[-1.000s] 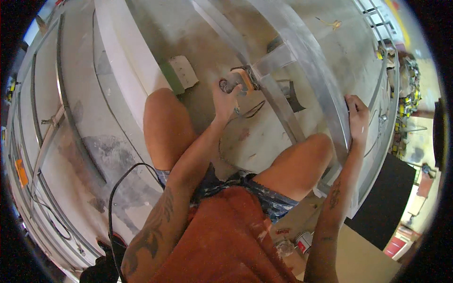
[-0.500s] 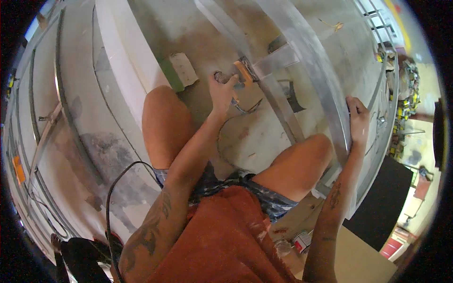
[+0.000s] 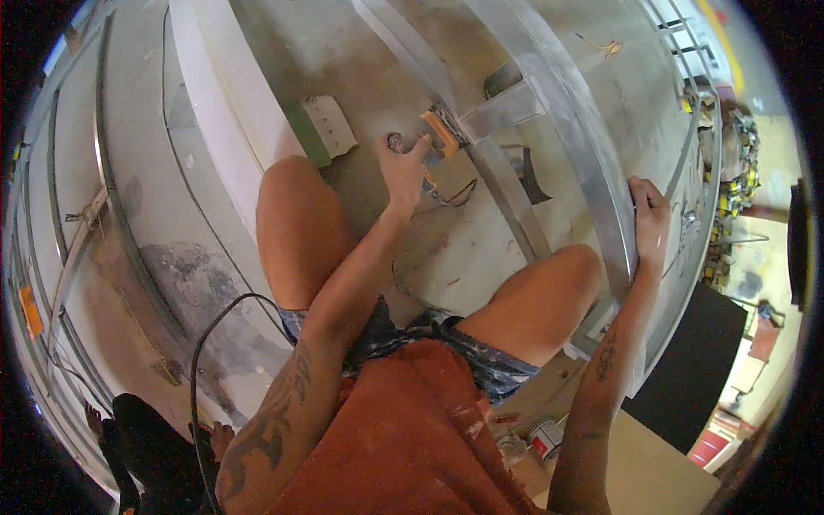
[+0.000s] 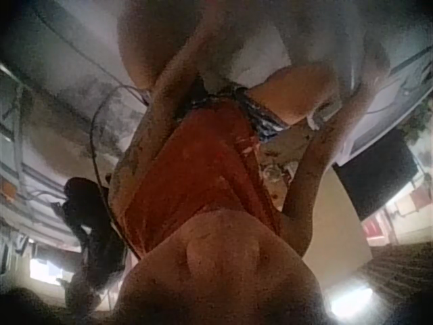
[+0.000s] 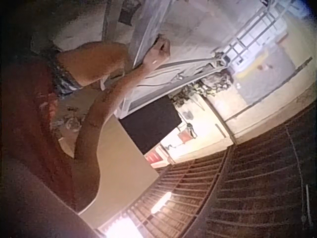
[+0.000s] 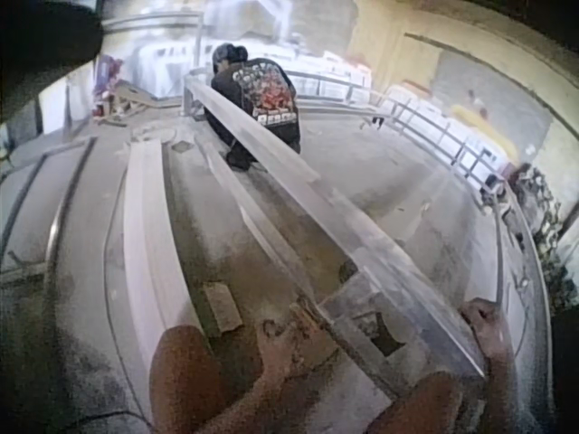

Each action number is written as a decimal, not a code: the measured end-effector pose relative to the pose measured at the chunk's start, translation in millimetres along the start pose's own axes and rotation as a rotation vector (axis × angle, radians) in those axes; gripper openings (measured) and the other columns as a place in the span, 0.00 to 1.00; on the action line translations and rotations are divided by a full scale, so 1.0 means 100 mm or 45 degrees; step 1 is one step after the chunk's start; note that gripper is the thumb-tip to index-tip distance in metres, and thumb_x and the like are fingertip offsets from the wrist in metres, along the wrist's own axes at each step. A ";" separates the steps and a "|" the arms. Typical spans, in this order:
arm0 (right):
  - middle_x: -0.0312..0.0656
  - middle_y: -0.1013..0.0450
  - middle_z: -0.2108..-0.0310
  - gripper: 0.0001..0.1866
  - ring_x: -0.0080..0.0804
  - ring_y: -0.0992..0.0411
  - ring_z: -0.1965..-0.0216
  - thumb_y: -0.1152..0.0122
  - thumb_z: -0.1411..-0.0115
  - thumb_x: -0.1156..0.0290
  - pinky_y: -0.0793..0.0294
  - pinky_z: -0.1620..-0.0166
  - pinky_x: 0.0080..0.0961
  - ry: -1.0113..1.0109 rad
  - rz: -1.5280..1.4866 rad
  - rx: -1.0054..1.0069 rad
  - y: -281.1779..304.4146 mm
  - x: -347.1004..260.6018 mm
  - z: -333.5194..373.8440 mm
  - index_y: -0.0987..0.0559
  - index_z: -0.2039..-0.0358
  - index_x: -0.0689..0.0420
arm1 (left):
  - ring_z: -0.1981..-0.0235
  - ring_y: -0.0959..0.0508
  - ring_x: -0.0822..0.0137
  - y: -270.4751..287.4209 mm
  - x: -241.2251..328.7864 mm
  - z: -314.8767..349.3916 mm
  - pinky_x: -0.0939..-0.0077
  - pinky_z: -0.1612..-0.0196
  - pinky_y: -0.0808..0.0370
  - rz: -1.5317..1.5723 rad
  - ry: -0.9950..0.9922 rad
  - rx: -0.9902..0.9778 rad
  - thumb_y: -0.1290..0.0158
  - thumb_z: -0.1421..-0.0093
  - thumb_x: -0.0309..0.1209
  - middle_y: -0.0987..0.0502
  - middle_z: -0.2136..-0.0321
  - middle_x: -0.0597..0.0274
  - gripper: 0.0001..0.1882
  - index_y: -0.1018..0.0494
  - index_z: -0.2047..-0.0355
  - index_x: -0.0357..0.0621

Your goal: Use a power sander to smooth the surface and joints of a metal furniture frame.

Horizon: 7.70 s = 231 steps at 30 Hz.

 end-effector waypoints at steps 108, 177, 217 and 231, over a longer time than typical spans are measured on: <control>0.43 0.22 0.69 0.17 0.27 0.27 0.62 0.44 0.33 0.62 0.30 0.53 0.24 0.021 -0.044 0.022 0.00 0.01 0.02 0.20 0.64 0.66 | 0.58 0.24 0.62 0.03 0.11 0.25 0.68 0.55 0.26 -0.119 0.112 -0.291 0.31 0.48 0.39 0.26 0.61 0.53 0.34 0.36 0.50 0.33; 0.45 0.25 0.73 0.16 0.28 0.30 0.71 0.43 0.33 0.61 0.30 0.63 0.27 0.100 0.050 0.080 -0.01 -0.06 0.05 0.18 0.61 0.63 | 0.60 0.26 0.65 0.03 -0.22 0.55 0.68 0.56 0.27 -0.247 0.139 -0.292 0.30 0.48 0.40 0.27 0.61 0.56 0.33 0.36 0.51 0.38; 0.40 0.26 0.74 0.19 0.21 0.33 0.69 0.44 0.32 0.58 0.32 0.61 0.23 0.068 -0.084 0.050 0.00 0.02 0.02 0.19 0.62 0.65 | 0.60 0.25 0.63 -0.01 -0.18 0.38 0.68 0.55 0.27 -0.150 0.138 -0.136 0.32 0.48 0.40 0.26 0.61 0.54 0.33 0.35 0.50 0.36; 0.46 0.21 0.68 0.17 0.26 0.27 0.66 0.43 0.33 0.60 0.29 0.57 0.26 0.096 -0.033 0.051 0.01 0.02 0.04 0.18 0.61 0.64 | 0.60 0.25 0.64 -0.03 -0.13 0.32 0.66 0.58 0.25 -0.022 0.175 -0.183 0.31 0.48 0.39 0.27 0.60 0.54 0.32 0.36 0.51 0.35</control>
Point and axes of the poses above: each hand's wrist, its own z-axis away from the middle knuckle, its own y-axis out of the back of the hand, x = y × z, the point moved 5 cm from there along -z, towards the middle knuckle
